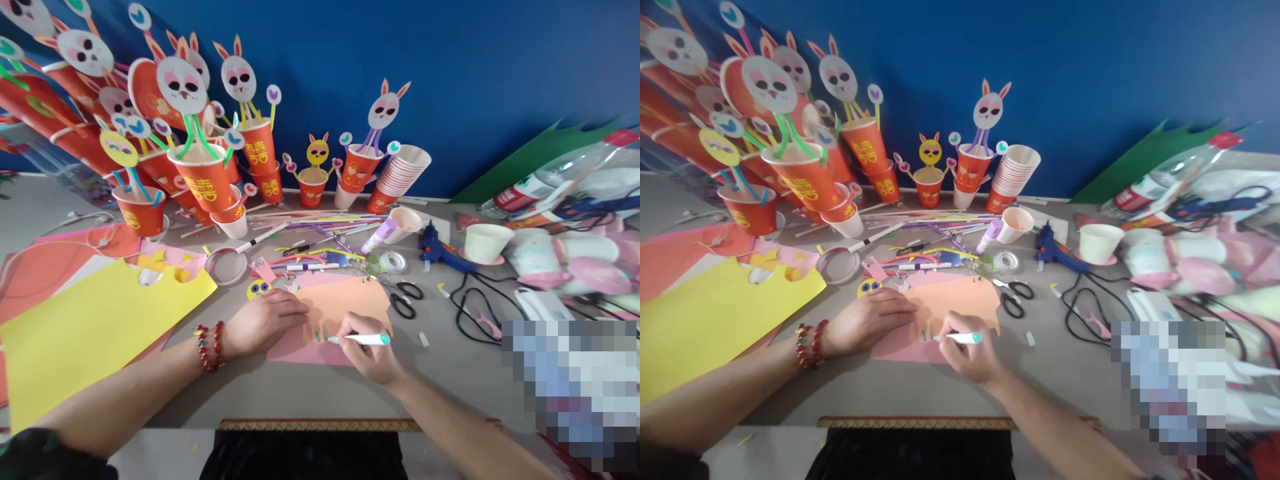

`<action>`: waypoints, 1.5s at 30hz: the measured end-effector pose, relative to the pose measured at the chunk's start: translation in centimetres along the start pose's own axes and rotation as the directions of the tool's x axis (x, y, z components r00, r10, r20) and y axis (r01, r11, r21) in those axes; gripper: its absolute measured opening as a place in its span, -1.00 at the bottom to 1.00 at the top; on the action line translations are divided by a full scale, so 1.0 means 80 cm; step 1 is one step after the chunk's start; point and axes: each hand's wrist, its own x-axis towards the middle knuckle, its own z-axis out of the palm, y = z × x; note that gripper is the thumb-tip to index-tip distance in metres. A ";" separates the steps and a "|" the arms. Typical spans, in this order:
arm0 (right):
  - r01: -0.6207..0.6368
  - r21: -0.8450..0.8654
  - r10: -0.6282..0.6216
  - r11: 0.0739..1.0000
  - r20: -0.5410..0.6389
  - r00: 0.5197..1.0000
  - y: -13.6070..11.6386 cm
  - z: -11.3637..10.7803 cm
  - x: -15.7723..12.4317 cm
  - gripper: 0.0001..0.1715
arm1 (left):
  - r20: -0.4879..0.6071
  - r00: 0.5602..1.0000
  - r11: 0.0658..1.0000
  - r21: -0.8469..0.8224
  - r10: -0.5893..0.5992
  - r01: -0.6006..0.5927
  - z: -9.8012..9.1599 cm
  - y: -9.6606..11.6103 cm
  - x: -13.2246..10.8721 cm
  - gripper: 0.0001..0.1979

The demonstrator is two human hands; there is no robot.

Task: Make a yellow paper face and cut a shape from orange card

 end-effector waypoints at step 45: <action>-0.042 0.035 0.043 0.998 -0.019 0.999 0.000 0.002 0.001 -0.80 | 0.005 1.000 1.000 0.003 -0.004 0.004 0.000 0.000 -0.001 -0.67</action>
